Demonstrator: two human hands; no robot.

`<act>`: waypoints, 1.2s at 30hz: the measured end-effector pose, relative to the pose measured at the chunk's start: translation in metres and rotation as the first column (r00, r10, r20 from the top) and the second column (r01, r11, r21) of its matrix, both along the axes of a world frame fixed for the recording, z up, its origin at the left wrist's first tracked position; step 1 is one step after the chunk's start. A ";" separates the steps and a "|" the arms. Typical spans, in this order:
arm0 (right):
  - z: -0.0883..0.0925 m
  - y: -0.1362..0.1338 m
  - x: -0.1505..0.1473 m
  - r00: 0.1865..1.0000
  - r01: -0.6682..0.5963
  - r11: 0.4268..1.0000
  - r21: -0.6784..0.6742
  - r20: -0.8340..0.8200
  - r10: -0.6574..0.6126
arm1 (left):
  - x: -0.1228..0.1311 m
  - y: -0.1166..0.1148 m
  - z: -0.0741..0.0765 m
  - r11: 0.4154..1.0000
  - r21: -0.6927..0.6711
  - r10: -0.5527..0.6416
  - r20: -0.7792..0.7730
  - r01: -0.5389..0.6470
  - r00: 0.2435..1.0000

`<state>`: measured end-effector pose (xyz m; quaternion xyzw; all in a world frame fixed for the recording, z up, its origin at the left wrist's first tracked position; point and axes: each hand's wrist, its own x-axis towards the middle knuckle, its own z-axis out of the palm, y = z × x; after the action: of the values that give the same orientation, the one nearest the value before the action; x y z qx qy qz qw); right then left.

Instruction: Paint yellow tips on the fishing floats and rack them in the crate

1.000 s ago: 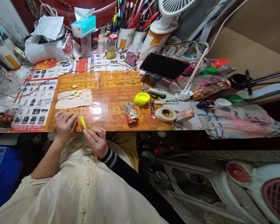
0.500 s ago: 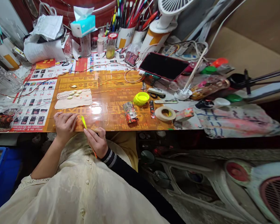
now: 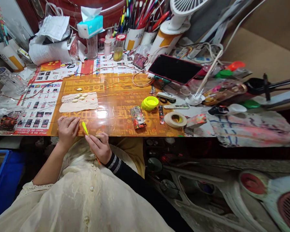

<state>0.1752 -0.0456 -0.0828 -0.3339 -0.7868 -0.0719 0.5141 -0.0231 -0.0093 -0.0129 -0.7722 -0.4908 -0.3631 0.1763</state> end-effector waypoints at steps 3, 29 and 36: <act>0.003 0.001 -0.003 1.000 0.009 1.000 0.002 0.017 -0.009 | 0.000 0.000 -0.001 1.000 -0.024 0.000 0.012 0.001 1.000; 0.007 -0.001 -0.007 0.997 0.055 0.998 -0.026 0.048 -0.054 | -0.001 -0.001 -0.001 0.999 -0.038 -0.007 0.023 0.008 1.000; 0.007 0.000 -0.008 0.997 0.056 0.998 -0.010 0.050 -0.056 | -0.001 -0.001 0.000 1.000 0.000 -0.012 0.003 0.012 1.000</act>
<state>0.1676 -0.0459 -0.0756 -0.3570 -0.7901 -0.0900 0.4901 -0.0241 -0.0106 -0.0129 -0.7745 -0.4864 -0.3653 0.1737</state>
